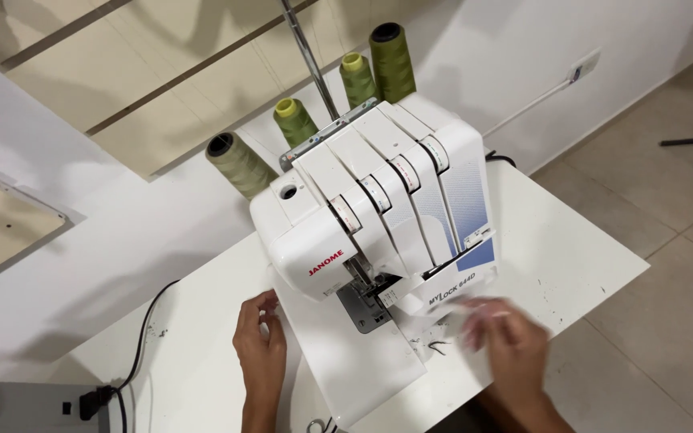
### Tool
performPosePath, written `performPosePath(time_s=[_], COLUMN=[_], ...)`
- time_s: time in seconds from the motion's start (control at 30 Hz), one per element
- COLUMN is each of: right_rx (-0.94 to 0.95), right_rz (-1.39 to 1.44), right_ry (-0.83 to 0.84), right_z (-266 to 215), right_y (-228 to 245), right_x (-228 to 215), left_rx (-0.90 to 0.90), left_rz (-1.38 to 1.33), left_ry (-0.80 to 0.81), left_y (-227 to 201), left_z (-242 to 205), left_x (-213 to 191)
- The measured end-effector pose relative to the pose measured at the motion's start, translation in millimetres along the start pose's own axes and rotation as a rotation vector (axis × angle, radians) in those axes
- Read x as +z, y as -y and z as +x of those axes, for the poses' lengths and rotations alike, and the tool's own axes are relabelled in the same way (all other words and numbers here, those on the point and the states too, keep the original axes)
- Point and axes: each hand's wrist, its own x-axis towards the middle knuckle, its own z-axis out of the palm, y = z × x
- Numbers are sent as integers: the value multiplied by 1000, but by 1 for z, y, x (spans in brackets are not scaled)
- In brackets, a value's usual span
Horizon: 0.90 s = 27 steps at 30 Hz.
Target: Using a serger machine to finish the edges of small fabric pieces and trimming the excess thread with scissors.
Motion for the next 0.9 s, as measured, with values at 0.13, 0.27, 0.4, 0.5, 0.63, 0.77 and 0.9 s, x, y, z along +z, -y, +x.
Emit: performPosePath(time_s=[0.13,0.27,0.4,0.5,0.63,0.77,0.9], right_rx=[-167,-76,-24,-275,-25,-25,160], right_rz=[34,-50,56,18,40,52,24], right_ry=[136,95,-41,222,0,113,180], right_z=[-7,-6,8,-3,4,5,6], right_y=[0,0,22,12,-1,11,0], right_x=[7,7,8,12,4,2,-9], left_rx=[-23,-81,-75,-97,-107,-122,-102], left_rz=[-10,-56,-52,-50,-73,-59,-49], left_ry=[10,11,19,22,3,20,1], left_y=[-1,-7,-5,-6,-12,-14,-12], left_z=[0,-1,-2,-2,-2,-4,-3], left_x=[0,-1,1,4,3,8,8])
